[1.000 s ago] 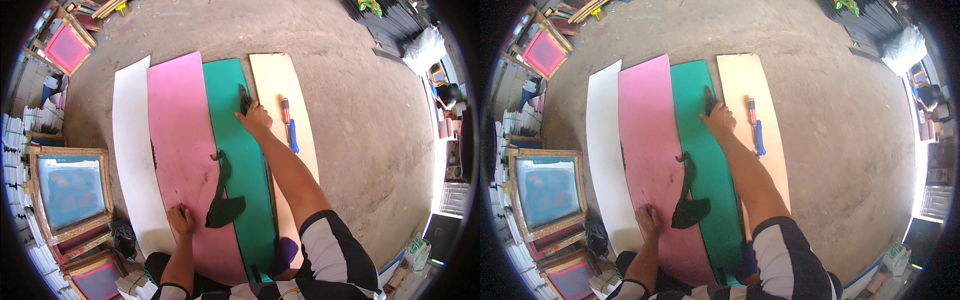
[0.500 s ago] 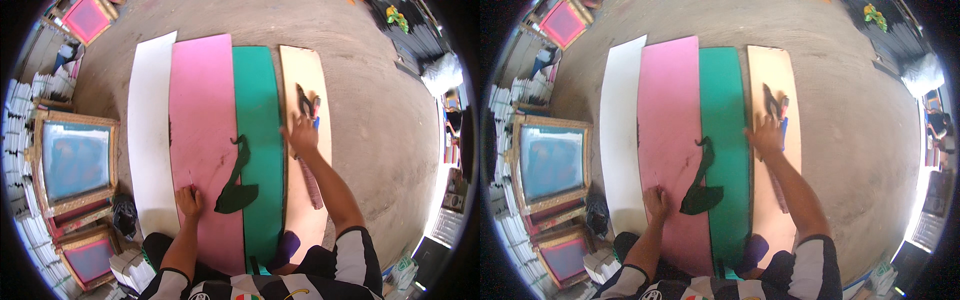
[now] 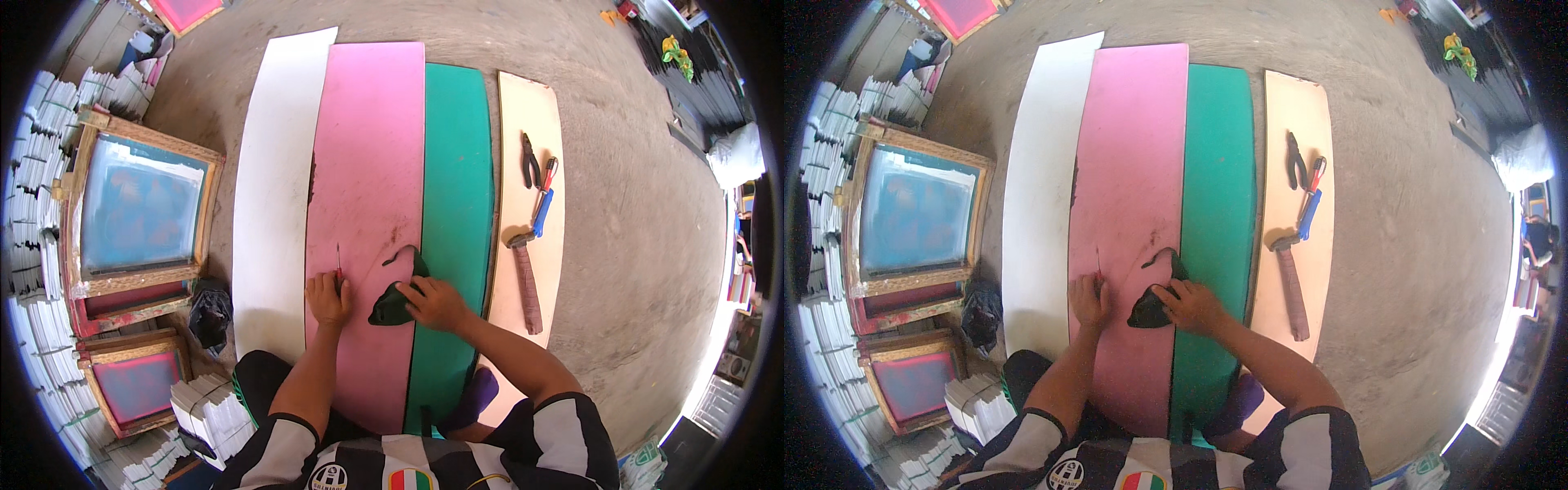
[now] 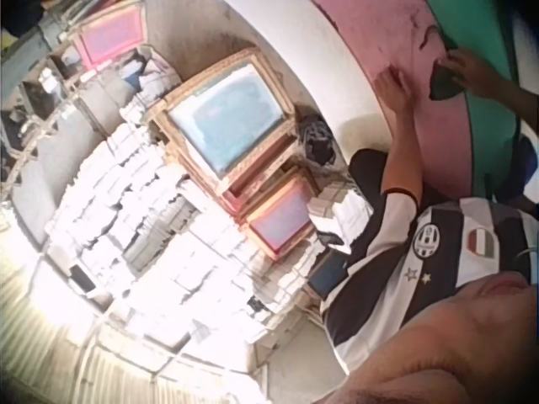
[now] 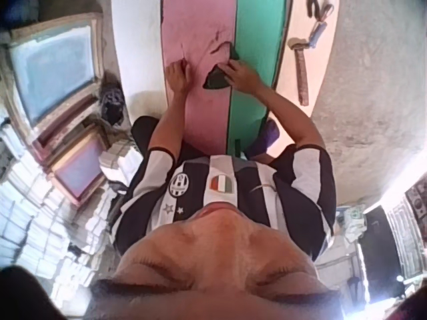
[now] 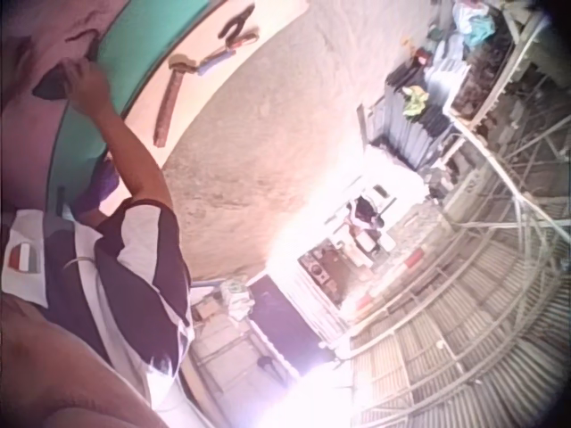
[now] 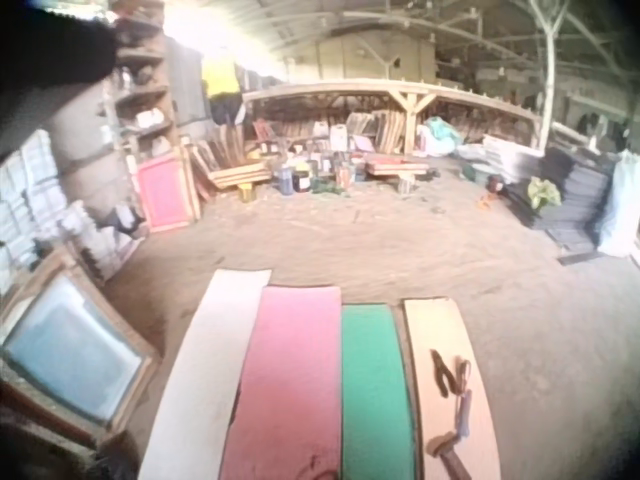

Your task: The person cleans the mesh and wooden frame of a screen printing frame using a green cloth and a screwdriver. They wipe the frame edges and mesh surface, then place the frame aside and wipe the work surface before picking up another frame to continue cleaning.

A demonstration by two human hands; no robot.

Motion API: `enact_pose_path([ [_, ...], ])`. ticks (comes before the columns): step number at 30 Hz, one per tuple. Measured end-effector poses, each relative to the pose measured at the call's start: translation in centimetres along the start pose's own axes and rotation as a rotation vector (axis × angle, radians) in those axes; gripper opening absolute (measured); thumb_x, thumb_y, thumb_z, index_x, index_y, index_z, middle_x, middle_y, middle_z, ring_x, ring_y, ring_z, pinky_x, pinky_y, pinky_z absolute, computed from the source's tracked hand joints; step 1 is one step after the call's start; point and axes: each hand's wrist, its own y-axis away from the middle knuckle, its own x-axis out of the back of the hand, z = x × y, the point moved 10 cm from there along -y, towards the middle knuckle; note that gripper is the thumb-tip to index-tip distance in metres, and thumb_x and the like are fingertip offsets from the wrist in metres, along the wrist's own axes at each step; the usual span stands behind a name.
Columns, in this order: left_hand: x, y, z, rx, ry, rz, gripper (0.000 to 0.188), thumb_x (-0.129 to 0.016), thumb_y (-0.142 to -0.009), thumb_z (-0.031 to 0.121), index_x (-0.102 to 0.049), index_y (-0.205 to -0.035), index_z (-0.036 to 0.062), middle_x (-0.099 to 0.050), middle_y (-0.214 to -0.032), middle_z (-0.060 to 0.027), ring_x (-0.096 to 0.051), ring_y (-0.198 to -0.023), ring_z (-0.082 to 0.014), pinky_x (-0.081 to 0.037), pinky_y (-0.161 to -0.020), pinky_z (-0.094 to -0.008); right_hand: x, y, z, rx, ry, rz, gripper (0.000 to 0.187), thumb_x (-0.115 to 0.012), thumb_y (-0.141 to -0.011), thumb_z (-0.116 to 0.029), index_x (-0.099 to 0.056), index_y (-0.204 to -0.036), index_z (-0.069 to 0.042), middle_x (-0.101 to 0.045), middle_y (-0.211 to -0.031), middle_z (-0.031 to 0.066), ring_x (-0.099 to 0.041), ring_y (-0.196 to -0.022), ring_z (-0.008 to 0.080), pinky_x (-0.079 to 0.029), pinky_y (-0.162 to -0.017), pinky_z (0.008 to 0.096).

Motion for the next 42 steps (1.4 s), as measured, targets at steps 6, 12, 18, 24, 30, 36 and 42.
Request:
enact_pose_path([
  [6, 0.2, -0.5, 1.1, -0.064, -0.01, 0.05, 0.027, -0.061, -0.088, 0.03, -0.061, -0.101, 0.0063, -0.057, -0.097, -0.0127, -0.05, -0.09, -0.0343, -0.038, -0.081, -0.0471, -5.0, 0.0, -0.5, 0.061, 0.128, -0.138, 0.036, -0.06, -0.088, -0.017, -0.059, -0.124, -0.019, -0.062, -0.107, 0.0115, -0.067, -0.079, 0.0274, -0.056, -0.062, 0.0392],
  [12, 0.0, 0.1, 0.4, -0.027, -0.026, 0.031, 0.029, -0.061, -0.088, 0.032, -0.061, -0.101, 0.0066, -0.058, -0.098, -0.0125, -0.051, -0.092, -0.0338, -0.038, -0.081, -0.0467, 1.1, 1.8, 2.0, -0.288, -0.079, -0.258, 0.02, -0.055, -0.096, -0.022, -0.061, -0.112, -0.012, -0.067, -0.099, 0.0153, -0.07, -0.08, 0.0315, -0.058, -0.065, 0.0436],
  [18, 0.0, -0.1, 0.7, -0.026, -0.011, 0.042, 0.029, -0.061, -0.088, 0.031, -0.062, -0.103, 0.0063, -0.058, -0.099, -0.0117, -0.051, -0.093, -0.0333, -0.038, -0.082, -0.0466, -5.4, 18.3, -10.6, 0.522, -0.089, -0.321, 0.011, -0.057, -0.088, -0.026, -0.062, -0.095, -0.019, -0.056, -0.072, 0.0071, -0.064, -0.06, 0.0232, -0.049, -0.043, 0.0411],
  [24, 0.1, -0.1, 0.9, -0.032, -0.003, 0.043, 0.028, -0.061, -0.088, 0.03, -0.063, -0.103, 0.0056, -0.058, -0.097, -0.0121, -0.051, -0.092, -0.0337, -0.039, -0.081, -0.0479, -3.9, 5.3, 7.1, 0.284, 0.223, -0.084, 0.016, -0.055, -0.088, -0.023, -0.061, -0.103, -0.021, -0.059, -0.072, 0.0088, -0.065, -0.06, 0.028, -0.052, -0.049, 0.0446],
  [30, -0.5, 0.0, -0.4, 0.063, -0.042, 0.031, 0.034, -0.063, -0.089, 0.033, -0.062, -0.11, 0.0064, -0.057, -0.109, -0.0127, -0.05, -0.105, -0.0351, -0.037, -0.092, -0.0505, 12.0, -7.9, 19.4, -0.231, 0.527, 0.19, 0.011, -0.053, -0.097, -0.02, -0.06, -0.105, -0.02, -0.061, -0.081, 0.0111, -0.07, -0.071, 0.0282, -0.056, -0.055, 0.0431],
  [36, 0.0, 1.9, 0.5, 0.595, -0.169, 0.143, 0.043, -0.062, -0.092, 0.038, -0.058, -0.125, 0.0116, -0.044, -0.139, -0.0168, -0.033, -0.135, -0.0385, -0.024, -0.111, -0.0567, -4.7, 6.9, 7.9, -0.154, -0.191, -0.571, 0.04, -0.05, -0.098, -0.048, -0.061, -0.104, -0.01, -0.066, -0.096, 0.0195, -0.067, -0.088, 0.0388, -0.055, -0.079, 0.0485],
  [42, -1.2, 2.7, -0.2, 0.623, -0.246, 0.126, 0.044, -0.059, -0.094, 0.034, -0.053, -0.132, 0.0116, -0.036, -0.147, -0.0226, -0.026, -0.141, -0.0433, -0.021, -0.113, -0.0588, -1.3, -2.7, 12.8, 0.2, 0.297, -0.422, 0.02, -0.052, -0.093, -0.025, -0.059, -0.111, -0.021, -0.063, -0.093, 0.0133, -0.068, -0.082, 0.0342, -0.057, -0.065, 0.0476],
])
